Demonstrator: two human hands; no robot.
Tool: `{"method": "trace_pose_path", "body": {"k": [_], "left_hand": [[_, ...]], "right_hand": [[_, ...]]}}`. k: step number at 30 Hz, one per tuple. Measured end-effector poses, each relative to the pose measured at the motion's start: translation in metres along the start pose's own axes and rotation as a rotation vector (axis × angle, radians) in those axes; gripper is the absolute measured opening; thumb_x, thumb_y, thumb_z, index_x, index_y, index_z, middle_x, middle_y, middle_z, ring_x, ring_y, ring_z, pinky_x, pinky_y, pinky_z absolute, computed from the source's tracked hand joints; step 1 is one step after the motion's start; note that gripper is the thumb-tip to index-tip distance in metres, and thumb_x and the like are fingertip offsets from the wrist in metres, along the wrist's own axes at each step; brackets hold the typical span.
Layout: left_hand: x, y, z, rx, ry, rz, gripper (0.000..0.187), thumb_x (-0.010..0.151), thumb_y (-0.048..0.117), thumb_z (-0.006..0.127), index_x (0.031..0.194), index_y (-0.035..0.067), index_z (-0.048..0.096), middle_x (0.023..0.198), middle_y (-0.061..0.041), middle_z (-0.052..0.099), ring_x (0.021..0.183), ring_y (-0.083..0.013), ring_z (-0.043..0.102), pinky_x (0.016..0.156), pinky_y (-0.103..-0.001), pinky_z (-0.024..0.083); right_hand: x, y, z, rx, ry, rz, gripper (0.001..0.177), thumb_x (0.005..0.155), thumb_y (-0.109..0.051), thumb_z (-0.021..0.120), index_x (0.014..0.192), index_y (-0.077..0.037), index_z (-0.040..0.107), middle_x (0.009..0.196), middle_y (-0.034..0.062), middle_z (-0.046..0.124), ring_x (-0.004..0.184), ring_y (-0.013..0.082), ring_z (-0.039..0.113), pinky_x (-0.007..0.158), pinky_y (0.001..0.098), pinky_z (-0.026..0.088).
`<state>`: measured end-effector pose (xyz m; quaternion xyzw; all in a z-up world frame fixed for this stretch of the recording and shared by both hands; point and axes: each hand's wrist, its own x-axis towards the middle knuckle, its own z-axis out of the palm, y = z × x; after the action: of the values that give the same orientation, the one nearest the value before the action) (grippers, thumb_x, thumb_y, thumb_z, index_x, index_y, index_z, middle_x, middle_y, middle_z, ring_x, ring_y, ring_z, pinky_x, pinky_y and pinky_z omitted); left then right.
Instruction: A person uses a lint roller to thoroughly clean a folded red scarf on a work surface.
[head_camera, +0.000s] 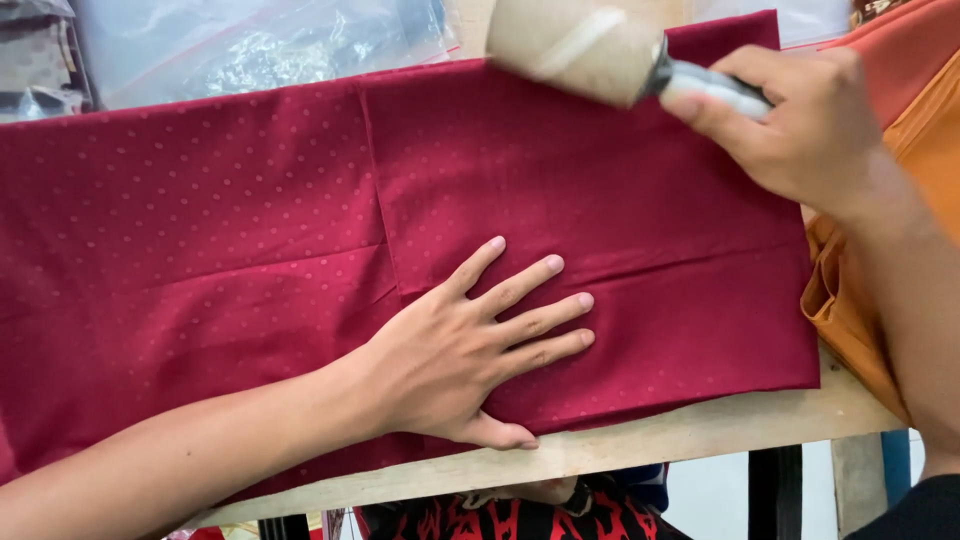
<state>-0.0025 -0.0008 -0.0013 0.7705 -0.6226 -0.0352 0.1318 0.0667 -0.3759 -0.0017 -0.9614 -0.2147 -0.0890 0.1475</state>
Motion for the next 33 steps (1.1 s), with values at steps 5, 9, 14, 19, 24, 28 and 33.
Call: {"method": "trace_pose_path", "body": {"k": [5,9,14,19,24,28,33], "left_hand": [[0.001,-0.001,-0.003,-0.015,0.002,0.005,0.093,0.091,0.083,0.03,0.163,0.023,0.032,0.17,-0.002,0.031,0.158,-0.035,0.023,0.126,-0.062,0.012],[0.001,0.0,-0.003,0.005,0.001,0.001,0.093,0.091,0.083,0.031,0.163,0.024,0.033,0.17,-0.001,0.032,0.159,-0.0344,0.021,0.126,-0.061,0.013],[0.0,-0.001,-0.004,0.005,0.01,0.009,0.092,0.092,0.082,0.031,0.163,0.024,0.033,0.17,-0.002,0.033,0.159,-0.0346,0.022,0.126,-0.061,0.013],[0.002,-0.003,-0.012,-0.071,0.026,0.017,0.095,0.09,0.084,0.032,0.16,0.02,0.039,0.167,-0.004,0.038,0.157,-0.0361,0.026,0.124,-0.063,0.017],[0.002,-0.02,-0.03,-0.39,0.415,-0.125,0.042,0.109,0.026,0.039,0.137,0.002,0.058,0.137,-0.021,0.068,0.135,-0.0411,0.061,0.121,-0.065,0.038],[-0.003,-0.031,-0.028,-0.199,0.376,-0.184,0.042,0.109,0.024,0.054,0.144,0.0,0.054,0.148,-0.019,0.061,0.148,-0.0415,0.045,0.127,-0.059,0.025],[-0.004,-0.034,-0.016,0.115,0.072,-0.216,0.096,0.095,0.081,0.04,0.162,0.013,0.038,0.168,-0.014,0.035,0.157,-0.0382,0.023,0.125,-0.061,0.015]], "right_hand": [[0.009,-0.027,-0.037,0.185,-0.319,0.009,0.029,0.087,-0.03,0.081,0.097,-0.003,0.08,0.076,0.0045,0.075,0.052,0.0132,0.058,0.053,0.0297,0.043],[-0.004,-0.007,-0.016,-0.076,-0.181,0.015,0.039,0.109,-0.043,0.077,0.099,-0.006,0.075,0.064,0.0048,0.056,0.054,0.0188,0.047,0.057,0.0368,0.037],[-0.011,0.027,-0.014,-0.191,-0.013,0.087,0.052,0.135,-0.04,0.077,0.099,-0.004,0.068,0.075,0.0091,0.055,0.068,0.0262,0.051,0.067,0.0421,0.038],[-0.042,-0.005,-0.069,0.004,-0.157,0.184,0.038,0.121,-0.031,0.071,0.103,0.003,0.072,0.066,0.0094,0.051,0.059,0.0204,0.042,0.062,0.0371,0.033],[-0.109,-0.021,-0.082,0.112,-0.324,0.414,0.038,0.093,-0.043,0.063,0.076,-0.009,0.069,0.055,0.0045,0.051,0.048,0.0166,0.042,0.052,0.0317,0.027],[-0.151,-0.026,-0.085,0.059,-0.381,0.5,0.054,0.089,-0.057,0.053,0.065,-0.013,0.07,0.043,0.0041,0.043,0.042,0.0181,0.035,0.051,0.0347,0.02],[-0.166,-0.041,-0.086,-0.101,-0.451,0.508,0.037,0.091,-0.048,0.06,0.071,-0.02,0.073,0.044,0.0022,0.055,0.043,0.0169,0.052,0.052,0.0305,0.036]]}}
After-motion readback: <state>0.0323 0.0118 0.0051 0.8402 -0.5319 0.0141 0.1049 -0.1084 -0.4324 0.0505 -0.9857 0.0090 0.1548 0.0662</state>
